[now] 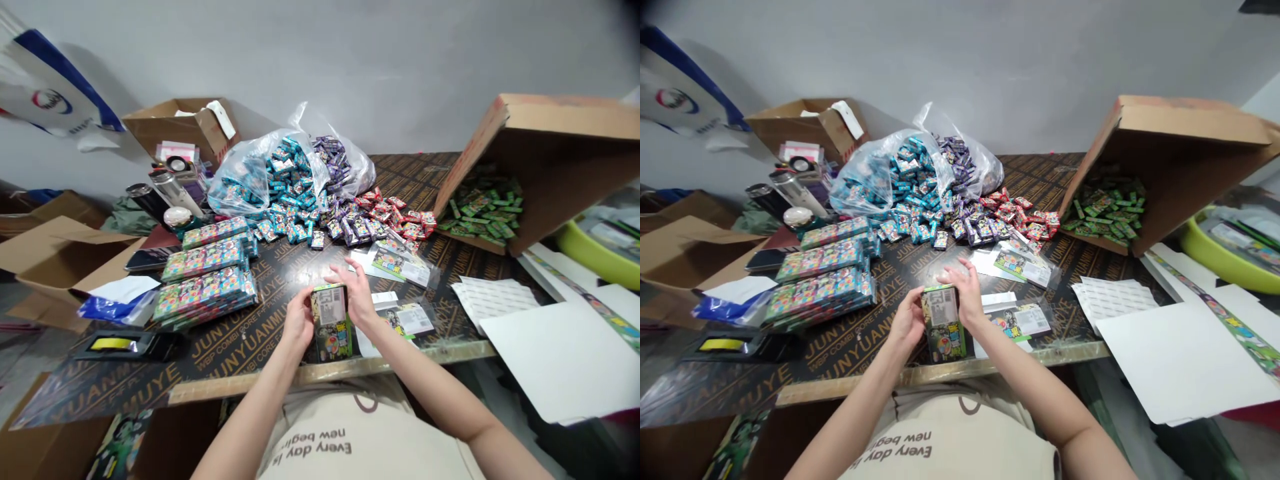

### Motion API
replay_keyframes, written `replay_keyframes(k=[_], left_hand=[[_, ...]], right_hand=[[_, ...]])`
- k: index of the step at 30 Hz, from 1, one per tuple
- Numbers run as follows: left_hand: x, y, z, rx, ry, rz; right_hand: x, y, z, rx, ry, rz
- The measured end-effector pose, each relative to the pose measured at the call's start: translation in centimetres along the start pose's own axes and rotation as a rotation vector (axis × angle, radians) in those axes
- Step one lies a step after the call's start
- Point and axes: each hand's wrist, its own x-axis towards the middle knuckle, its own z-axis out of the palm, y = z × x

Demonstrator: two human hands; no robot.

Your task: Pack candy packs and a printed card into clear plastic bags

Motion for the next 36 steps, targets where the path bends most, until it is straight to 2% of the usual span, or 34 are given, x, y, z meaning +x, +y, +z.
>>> replay_keyframes(k=[3, 6, 9, 12, 14, 18, 22, 24, 28, 32, 34, 36], left_hand=[[0.7, 1.1, -0.1, 0.083, -0.052, 0.006], [0.7, 2.3, 0.0, 0.187, -0.103, 0.104], [0.3, 3.3, 0.0, 0.311, -0.136, 0.232], [0.1, 4.3, -0.1, 0.598, -0.213, 0.373], [0.3, 4.9, -0.2, 0.759, -0.262, 0.41], [0.8, 5.7, 0.0, 0.759, -0.331, 0.281], [1.1, 6.1, 0.4, 0.776, -0.375, 0.216], [1.0, 6.3, 0.6, 0.851, -0.402, 0.28], [0.4, 6.6, 0.9, 1.08, -0.403, 0.508], [-0.4, 6.4, 0.8, 1.188, -0.443, 0.708], [-0.6, 6.3, 0.7, 1.203, -0.468, 0.761], [-0.6, 6.4, 0.7, 1.18, -0.469, 0.751]], right_hand=[[0.1, -0.5, -0.8, 0.072, -0.011, 0.148], [0.5, -0.7, -1.4, 0.0, -0.047, 0.24], [0.6, -0.8, -1.9, -0.144, -0.091, 0.141], [0.4, -1.1, -2.6, -0.264, -0.152, -0.025], [0.3, -1.4, -3.0, -0.324, -0.173, -0.077], [0.5, -2.3, -3.1, -0.447, -0.172, -0.078], [1.0, -3.0, -3.0, -0.469, -0.263, -0.006], [1.1, -3.2, -3.0, -0.484, -0.274, -0.014], [1.1, -3.2, -3.1, -0.499, -0.284, -0.044], [0.7, -3.4, -3.2, -0.572, -0.322, -0.114], [0.5, -3.5, -3.2, -0.603, -0.319, -0.145], [0.2, -3.6, -3.2, -0.601, -0.3, -0.158]])
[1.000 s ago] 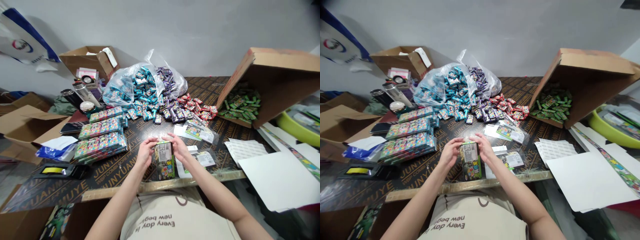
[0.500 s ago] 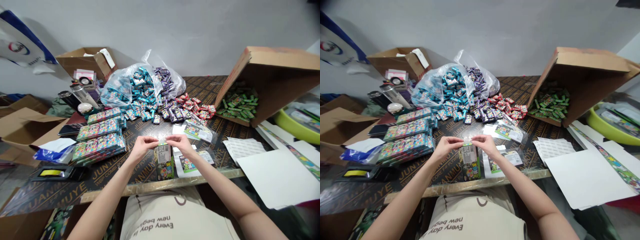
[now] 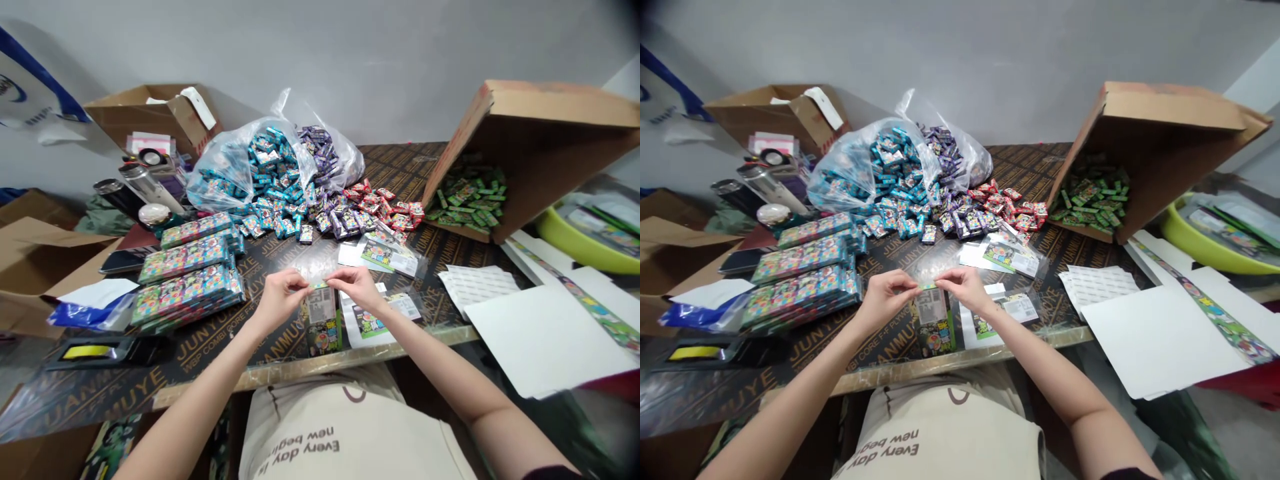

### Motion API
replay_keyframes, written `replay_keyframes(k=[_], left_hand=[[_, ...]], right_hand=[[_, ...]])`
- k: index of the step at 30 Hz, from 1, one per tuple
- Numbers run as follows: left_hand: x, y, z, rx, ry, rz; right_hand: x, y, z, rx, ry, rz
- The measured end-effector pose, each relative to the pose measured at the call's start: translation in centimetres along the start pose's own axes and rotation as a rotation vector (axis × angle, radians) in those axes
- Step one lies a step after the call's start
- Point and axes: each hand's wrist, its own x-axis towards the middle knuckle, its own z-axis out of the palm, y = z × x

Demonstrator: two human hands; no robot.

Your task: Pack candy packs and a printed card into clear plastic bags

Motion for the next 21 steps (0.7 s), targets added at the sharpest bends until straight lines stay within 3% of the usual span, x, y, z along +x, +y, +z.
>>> replay_keyframes(k=[4, 7, 12, 15, 18, 21], left_hand=[[0.5, -0.3, -0.3, -0.156, -0.096, -0.164], [0.8, -0.3, -0.3, -0.154, -0.122, -0.227], [0.0, 0.2, 0.1, 0.027, -0.053, 0.004], [-0.6, 0.2, 0.2, 0.131, -0.015, 0.144], [-1.2, 0.0, 0.4, 0.196, 0.011, 0.232], [-1.7, 0.1, 0.8, 0.224, 0.048, 0.299]], right_hand=[[0.0, 0.1, 0.0, 0.048, 0.017, 0.039], [0.3, 0.2, -0.1, 0.037, 0.009, 0.031], [0.0, 0.2, -0.4, 0.002, -0.016, -0.003], [-0.8, 0.2, -0.4, -0.035, -0.025, -0.107], [-1.6, 0.4, -0.5, -0.076, -0.03, -0.24], [-2.1, 0.6, -0.4, -0.069, -0.017, -0.247]])
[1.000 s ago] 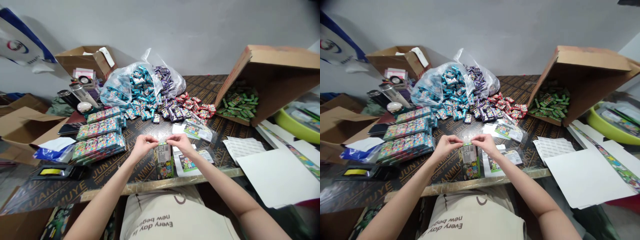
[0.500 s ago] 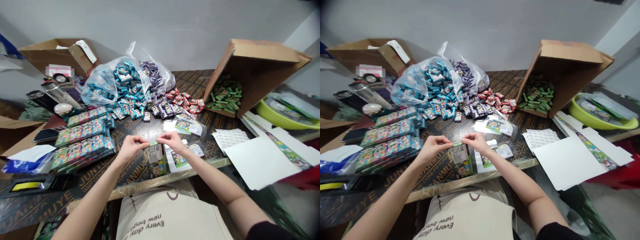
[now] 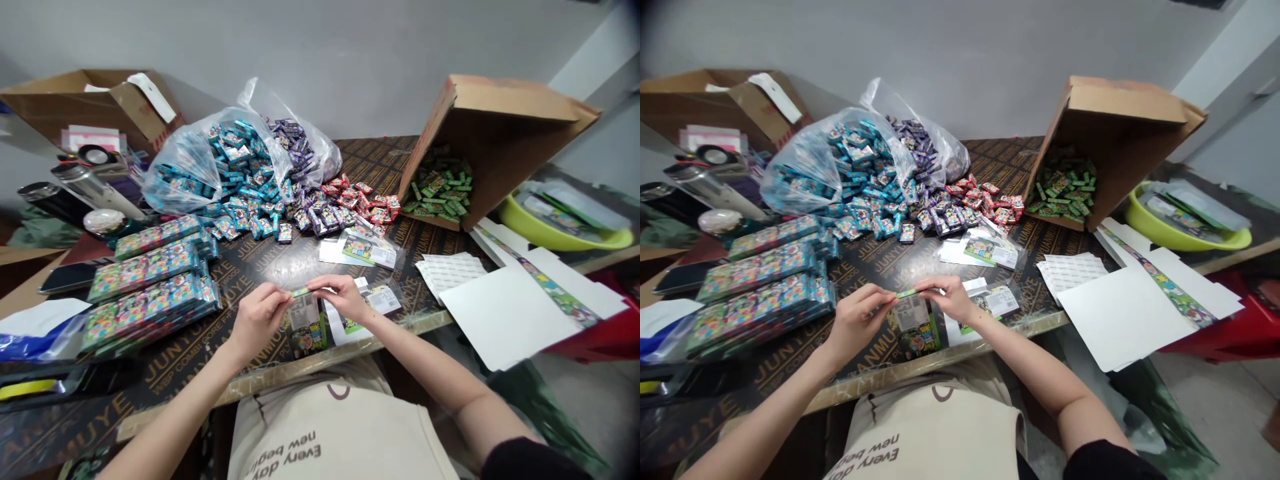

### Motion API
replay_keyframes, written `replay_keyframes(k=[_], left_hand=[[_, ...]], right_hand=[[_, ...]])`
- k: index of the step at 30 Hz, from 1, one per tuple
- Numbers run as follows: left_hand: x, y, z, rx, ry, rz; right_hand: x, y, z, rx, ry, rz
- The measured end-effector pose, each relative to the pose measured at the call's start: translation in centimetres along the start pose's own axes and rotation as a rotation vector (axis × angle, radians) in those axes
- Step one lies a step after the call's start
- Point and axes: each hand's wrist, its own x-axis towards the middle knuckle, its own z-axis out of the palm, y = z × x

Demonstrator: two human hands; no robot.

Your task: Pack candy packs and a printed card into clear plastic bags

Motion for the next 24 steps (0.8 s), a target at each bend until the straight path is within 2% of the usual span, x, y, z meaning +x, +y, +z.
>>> replay_keyframes(k=[3, 6, 12, 14, 17, 21, 24], left_hand=[[-0.4, 0.5, 0.2, -0.019, 0.052, -0.028], [-0.6, 0.7, 0.1, -0.081, 0.08, -0.12], [-1.0, 0.6, 0.3, -0.253, 0.123, -0.446], [-0.9, 0.7, 0.3, -0.31, 0.138, -0.491], [-0.3, 0.6, 0.0, -0.375, 0.096, -0.52], [0.5, 0.2, -0.6, -0.498, 0.003, -0.644], [0.3, 0.0, -0.5, -0.556, 0.025, -0.698]], right_hand=[[-0.2, 0.3, 0.3, 0.037, 0.048, 0.044], [-0.4, 0.6, 0.6, 0.018, 0.093, 0.033], [-0.6, 0.9, 0.6, -0.052, 0.09, -0.001], [-0.6, 0.9, 0.4, -0.053, 0.096, 0.004], [-0.7, 0.9, 0.2, -0.048, 0.103, 0.012], [-0.8, 0.8, 0.0, -0.029, 0.108, 0.01], [-0.9, 0.7, 0.1, -0.033, 0.115, 0.008]])
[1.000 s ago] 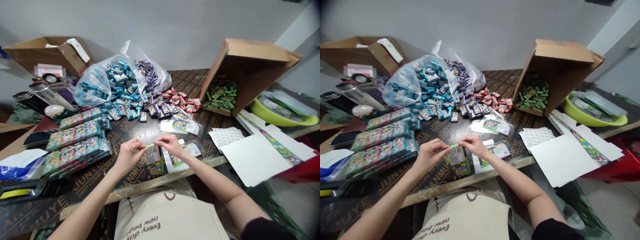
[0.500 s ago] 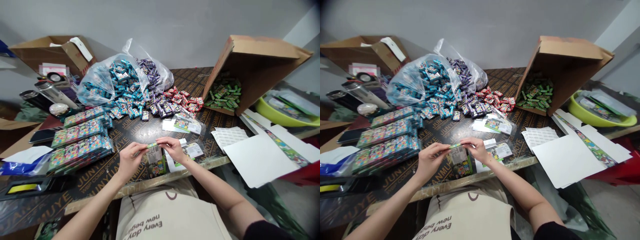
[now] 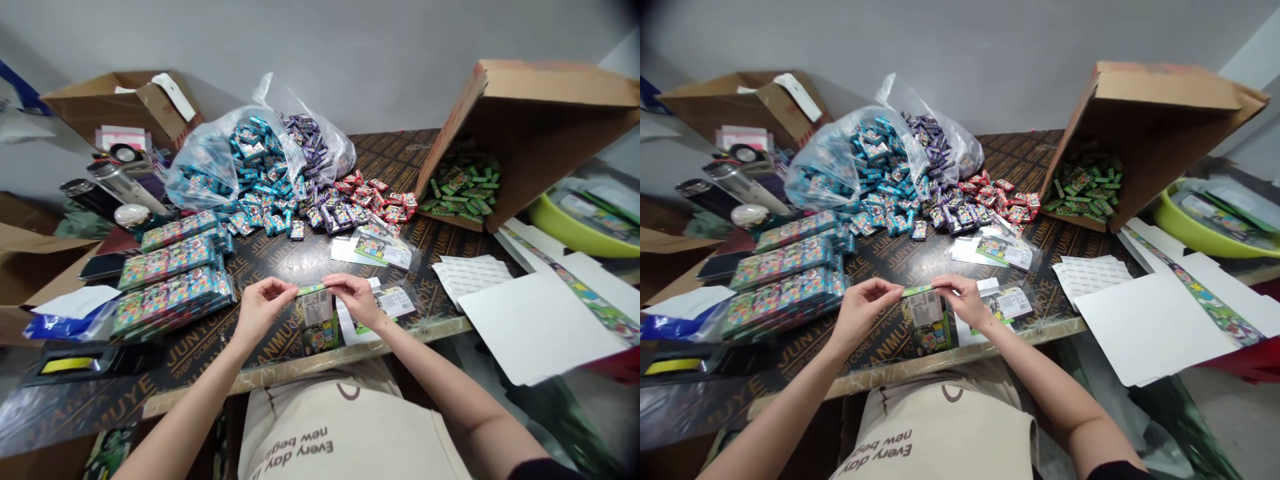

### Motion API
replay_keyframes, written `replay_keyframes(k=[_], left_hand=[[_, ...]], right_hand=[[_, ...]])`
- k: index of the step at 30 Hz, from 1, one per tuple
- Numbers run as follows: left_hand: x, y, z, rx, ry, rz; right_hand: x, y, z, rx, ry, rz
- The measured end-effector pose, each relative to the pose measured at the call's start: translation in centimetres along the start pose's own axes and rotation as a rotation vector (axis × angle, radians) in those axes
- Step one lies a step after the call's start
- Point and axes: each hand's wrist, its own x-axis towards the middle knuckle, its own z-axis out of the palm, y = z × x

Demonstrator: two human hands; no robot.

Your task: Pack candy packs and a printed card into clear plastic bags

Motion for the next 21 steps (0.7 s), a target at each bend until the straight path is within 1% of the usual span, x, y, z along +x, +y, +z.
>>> replay_keyframes(k=[2, 7, 10, 13, 15, 18, 21], left_hand=[[-0.4, -0.3, 0.3, -0.014, 0.056, -0.001], [-1.7, -0.8, 1.7, -0.056, 0.234, 0.053], [-1.8, -0.9, 2.6, -0.166, 0.293, 0.001], [-1.5, -1.0, 3.0, -0.302, 0.287, -0.111], [-1.3, -1.1, 2.9, -0.34, 0.256, -0.146], [-0.9, -1.2, 2.3, -0.284, 0.215, -0.096], [-0.7, -1.0, 1.6, -0.111, 0.159, -0.008]], right_hand=[[0.0, -0.1, 0.0, -0.014, 0.006, 0.001], [-0.2, 0.0, 0.1, -0.028, 0.019, -0.029], [-0.3, 0.0, 0.1, -0.05, 0.015, -0.038], [-0.4, -0.1, 0.1, -0.066, 0.012, -0.048], [-0.4, -0.2, 0.0, -0.06, 0.012, -0.05], [-0.4, -0.3, 0.0, -0.044, 0.01, -0.036], [-0.4, -0.4, 0.0, -0.027, -0.001, -0.008]])
